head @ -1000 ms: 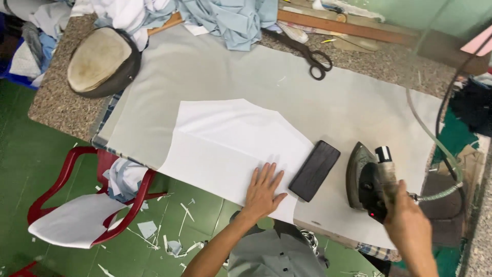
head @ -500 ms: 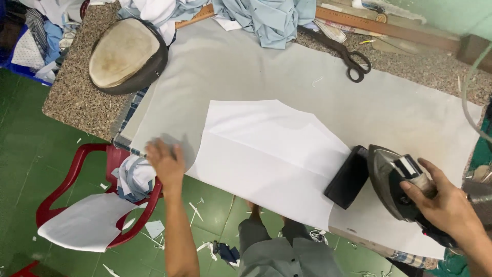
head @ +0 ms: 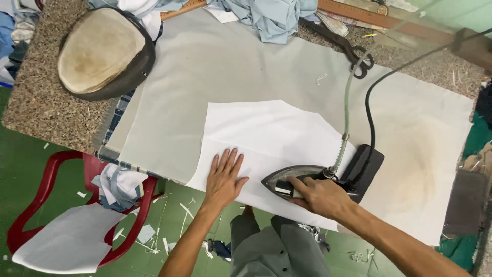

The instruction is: The person irons a white fabric piece on a work table using a steam iron and a black pressing block. After ironing, the person uses scissors to trim the edges of the fabric.

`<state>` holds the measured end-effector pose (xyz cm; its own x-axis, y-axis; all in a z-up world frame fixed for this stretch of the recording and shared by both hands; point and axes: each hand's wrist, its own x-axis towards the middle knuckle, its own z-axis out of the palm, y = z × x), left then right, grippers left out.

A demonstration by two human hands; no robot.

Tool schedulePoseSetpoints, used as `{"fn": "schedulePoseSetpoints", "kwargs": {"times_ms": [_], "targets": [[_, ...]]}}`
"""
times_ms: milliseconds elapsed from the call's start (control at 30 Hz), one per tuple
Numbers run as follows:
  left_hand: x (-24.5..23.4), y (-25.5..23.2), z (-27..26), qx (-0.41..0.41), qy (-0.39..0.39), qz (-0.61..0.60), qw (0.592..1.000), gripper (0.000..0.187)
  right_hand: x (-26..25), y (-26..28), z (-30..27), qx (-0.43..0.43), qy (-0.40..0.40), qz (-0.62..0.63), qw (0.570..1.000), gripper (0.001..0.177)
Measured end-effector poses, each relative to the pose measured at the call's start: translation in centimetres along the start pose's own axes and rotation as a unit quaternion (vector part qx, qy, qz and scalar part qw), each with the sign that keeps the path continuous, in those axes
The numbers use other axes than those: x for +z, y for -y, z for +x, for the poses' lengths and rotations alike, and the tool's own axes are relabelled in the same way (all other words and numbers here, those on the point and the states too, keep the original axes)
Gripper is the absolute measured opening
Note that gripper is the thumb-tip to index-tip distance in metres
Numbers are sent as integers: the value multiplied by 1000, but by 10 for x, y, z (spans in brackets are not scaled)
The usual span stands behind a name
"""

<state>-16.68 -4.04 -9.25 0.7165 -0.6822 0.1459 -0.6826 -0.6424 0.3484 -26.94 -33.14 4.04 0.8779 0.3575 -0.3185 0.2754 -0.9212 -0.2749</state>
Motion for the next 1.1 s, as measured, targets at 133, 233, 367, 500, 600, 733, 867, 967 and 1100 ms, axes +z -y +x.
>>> {"fn": "schedulePoseSetpoints", "kwargs": {"times_ms": [133, 233, 367, 500, 600, 733, 867, 967, 1100], "targets": [[-7, 30, 7, -42, -25, -3, 999, 65, 2, 4, 22, 9, -22, -34, 999, 59], [-15, 46, 9, -80, -38, 13, 996, 65, -2, 14, 50, 18, -48, -54, 997, 57], [-17, 62, 12, -106, -45, 14, 993, 64, 2, 28, 92, 19, -73, -85, 994, 53], [-17, 68, 14, -110, -44, 16, 993, 60, -2, 39, 127, 37, -59, -111, 991, 51], [-18, 74, 14, -113, -51, 27, 992, 56, -6, 43, 143, 50, -59, -124, 989, 52], [-19, 86, 14, -108, -65, 38, 991, 55, -16, 49, 155, 54, -66, -126, 988, 51], [-38, 86, 7, -136, -121, 53, 982, 56, -12, 48, 154, 65, -57, -116, 990, 50], [-46, 54, -6, -130, -253, 33, 958, 46, -13, 46, 155, 77, -32, -81, 993, 50], [-14, -36, -25, 48, -392, -44, 918, 23, -26, 49, 156, 84, -11, -15, 996, 49]]}}
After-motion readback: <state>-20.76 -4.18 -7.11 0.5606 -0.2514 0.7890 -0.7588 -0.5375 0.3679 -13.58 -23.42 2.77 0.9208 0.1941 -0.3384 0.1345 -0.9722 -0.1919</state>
